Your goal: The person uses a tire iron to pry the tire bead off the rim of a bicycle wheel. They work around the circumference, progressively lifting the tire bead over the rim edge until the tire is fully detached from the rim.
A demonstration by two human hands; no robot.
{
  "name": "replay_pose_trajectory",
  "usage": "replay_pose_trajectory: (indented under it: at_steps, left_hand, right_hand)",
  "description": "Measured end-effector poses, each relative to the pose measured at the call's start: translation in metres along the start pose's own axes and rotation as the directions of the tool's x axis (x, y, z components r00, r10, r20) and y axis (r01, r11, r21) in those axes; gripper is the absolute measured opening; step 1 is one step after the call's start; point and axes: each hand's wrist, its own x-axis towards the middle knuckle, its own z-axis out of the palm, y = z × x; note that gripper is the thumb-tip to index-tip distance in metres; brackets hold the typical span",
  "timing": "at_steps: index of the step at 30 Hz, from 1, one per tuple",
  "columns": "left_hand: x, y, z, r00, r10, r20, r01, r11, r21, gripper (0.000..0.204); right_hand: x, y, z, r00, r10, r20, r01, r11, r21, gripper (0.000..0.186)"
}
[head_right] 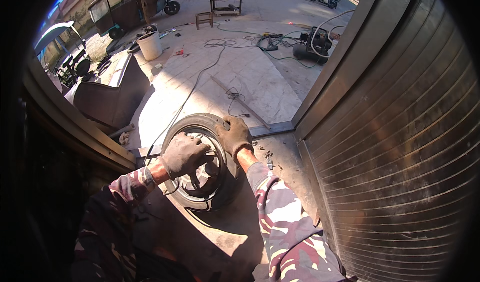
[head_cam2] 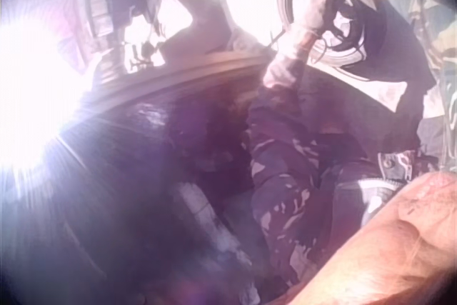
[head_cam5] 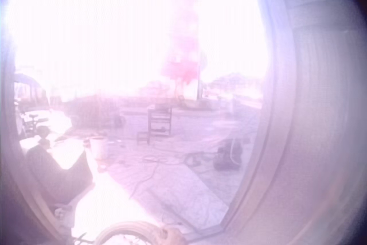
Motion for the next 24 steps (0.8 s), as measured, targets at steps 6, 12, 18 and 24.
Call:
replay_pose_trajectory:
  at_steps: [6,12,18,24]
  left_hand:
    - [0.027,0.005,0.012,0.861,-0.503,0.076,0.475,0.741,-0.474,0.047]
    - [0.025,-0.012,0.002,0.710,-0.490,0.506,0.672,0.256,-0.695,0.040]
    - [0.003,-0.004,0.002,0.972,-0.074,-0.224,0.043,0.989,-0.143,0.020]
    - [-0.003,-0.020,-0.001,0.954,0.125,-0.271,-0.123,0.992,0.024,0.035]
  right_hand:
    - [0.001,-0.001,-0.001,1.000,-0.005,-0.011,0.005,1.000,0.020,0.048]
    - [0.001,-0.004,-0.007,0.994,0.072,0.079,-0.074,0.997,0.011,0.055]
    - [0.000,-0.006,-0.007,0.996,0.075,0.042,-0.076,0.997,0.020,0.053]
    - [0.001,-0.005,-0.006,0.996,0.079,0.038,-0.080,0.996,0.034,0.050]
